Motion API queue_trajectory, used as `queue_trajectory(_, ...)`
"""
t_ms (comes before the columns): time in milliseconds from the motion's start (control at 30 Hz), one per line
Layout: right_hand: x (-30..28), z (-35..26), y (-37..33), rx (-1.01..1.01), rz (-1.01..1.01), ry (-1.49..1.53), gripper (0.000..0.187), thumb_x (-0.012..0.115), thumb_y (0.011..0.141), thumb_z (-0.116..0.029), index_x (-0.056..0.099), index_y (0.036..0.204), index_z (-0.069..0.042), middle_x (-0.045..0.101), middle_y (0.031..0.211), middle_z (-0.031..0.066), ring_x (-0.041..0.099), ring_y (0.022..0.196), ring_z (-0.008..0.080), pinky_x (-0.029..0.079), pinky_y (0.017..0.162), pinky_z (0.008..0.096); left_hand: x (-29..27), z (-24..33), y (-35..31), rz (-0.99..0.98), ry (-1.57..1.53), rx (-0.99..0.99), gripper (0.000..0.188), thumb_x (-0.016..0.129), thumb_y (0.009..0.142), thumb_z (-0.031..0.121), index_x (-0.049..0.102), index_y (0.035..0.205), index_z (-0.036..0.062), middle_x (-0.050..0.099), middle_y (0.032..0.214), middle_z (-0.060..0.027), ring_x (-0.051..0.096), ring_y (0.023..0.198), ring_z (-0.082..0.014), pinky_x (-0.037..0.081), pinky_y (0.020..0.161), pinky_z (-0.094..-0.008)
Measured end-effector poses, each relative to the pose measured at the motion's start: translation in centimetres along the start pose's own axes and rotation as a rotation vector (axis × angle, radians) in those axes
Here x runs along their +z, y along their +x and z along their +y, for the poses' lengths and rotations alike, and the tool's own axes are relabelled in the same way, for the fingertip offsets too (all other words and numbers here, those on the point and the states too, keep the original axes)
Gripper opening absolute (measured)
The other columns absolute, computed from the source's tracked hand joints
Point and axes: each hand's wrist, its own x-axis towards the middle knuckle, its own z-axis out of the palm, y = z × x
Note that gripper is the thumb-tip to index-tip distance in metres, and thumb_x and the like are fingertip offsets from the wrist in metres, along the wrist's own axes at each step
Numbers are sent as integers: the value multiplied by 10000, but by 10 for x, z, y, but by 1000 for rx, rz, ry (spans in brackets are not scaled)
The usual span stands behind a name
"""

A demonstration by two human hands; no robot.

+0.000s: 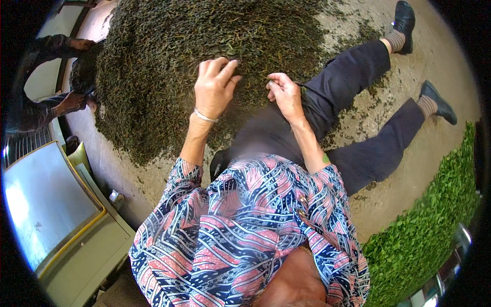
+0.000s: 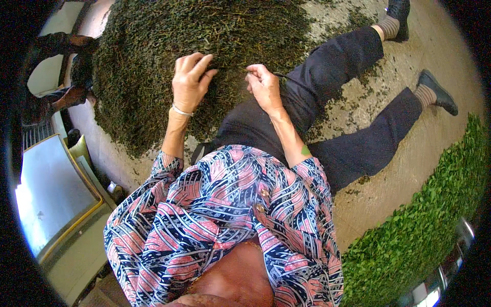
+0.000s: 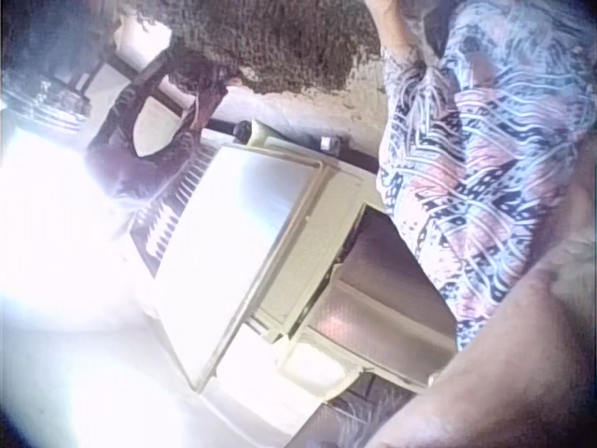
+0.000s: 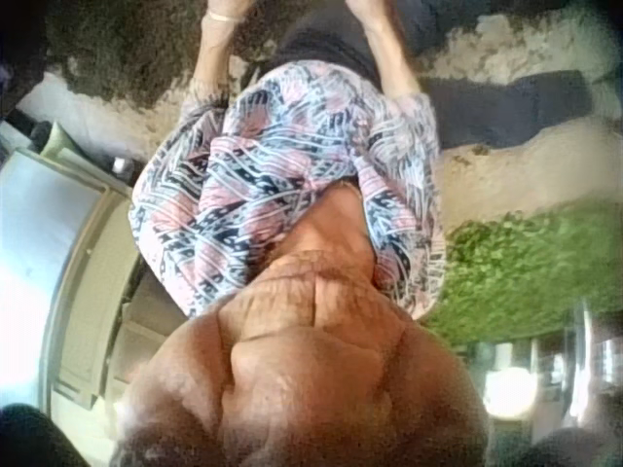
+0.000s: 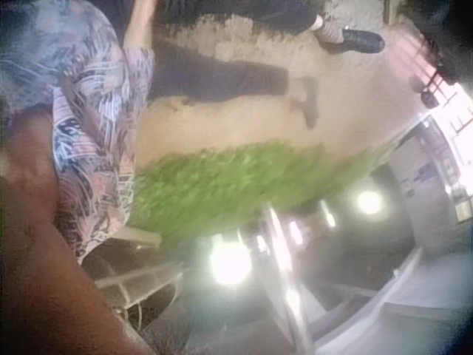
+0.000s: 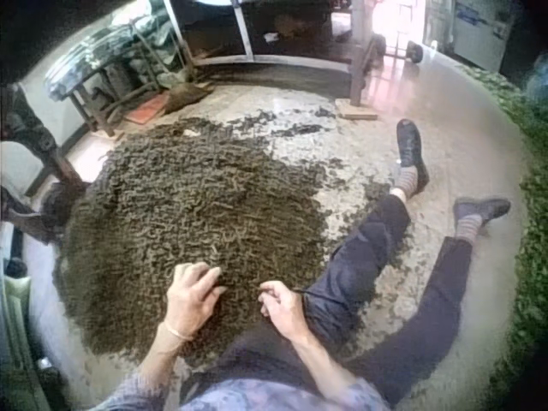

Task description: The person sits on the floor and sorts through a large pile of dried tea leaves by hand, picking out specific pieces and moving the leaves around.

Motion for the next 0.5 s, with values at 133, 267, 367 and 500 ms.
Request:
queue_trajectory(133, 0, -1, -4, -17, 22, -12, 191, 513, 809, -58, 554, 989, -8, 581, 704, 16, 523, 557, 65, 430, 500, 205, 23, -14, 1, 20, -8, 6, 169, 633, 711, 56, 604, 874, 87, 560, 821, -67, 549, 795, -227, 476, 654, -312)
queue_trajectory(267, 0, 2, -3, -22, 5, -44, 194, 495, 839, -67, 537, 1018, -5, 584, 770, 23, 519, 582, 59, 442, 527, 196, 11, -20, 15, 167, -231, -192, 101, 636, 757, 63, 604, 851, 45, 588, 760, -79, 558, 583, -185, 456, 521, -269)
queue_trajectory(367, 1, -1, -2, -21, 31, -25, 196, 490, 841, -67, 536, 1021, -6, 583, 771, 26, 520, 581, 60, 440, 528, 195, 13, -18, 16, 230, -300, -155, 108, 630, 768, 49, 621, 876, 44, 605, 711, -77, 559, 562, -162, 446, 517, -242)
queue_trajectory(500, 3, -1, -1, -55, 56, 21, 190, 488, 841, -69, 540, 1013, -7, 574, 740, 16, 516, 579, 55, 435, 527, 192, 19, 0, 11, 195, -555, -330, 135, 627, 785, 55, 646, 917, 39, 647, 717, -58, 543, 573, -46, 433, 511, -189)
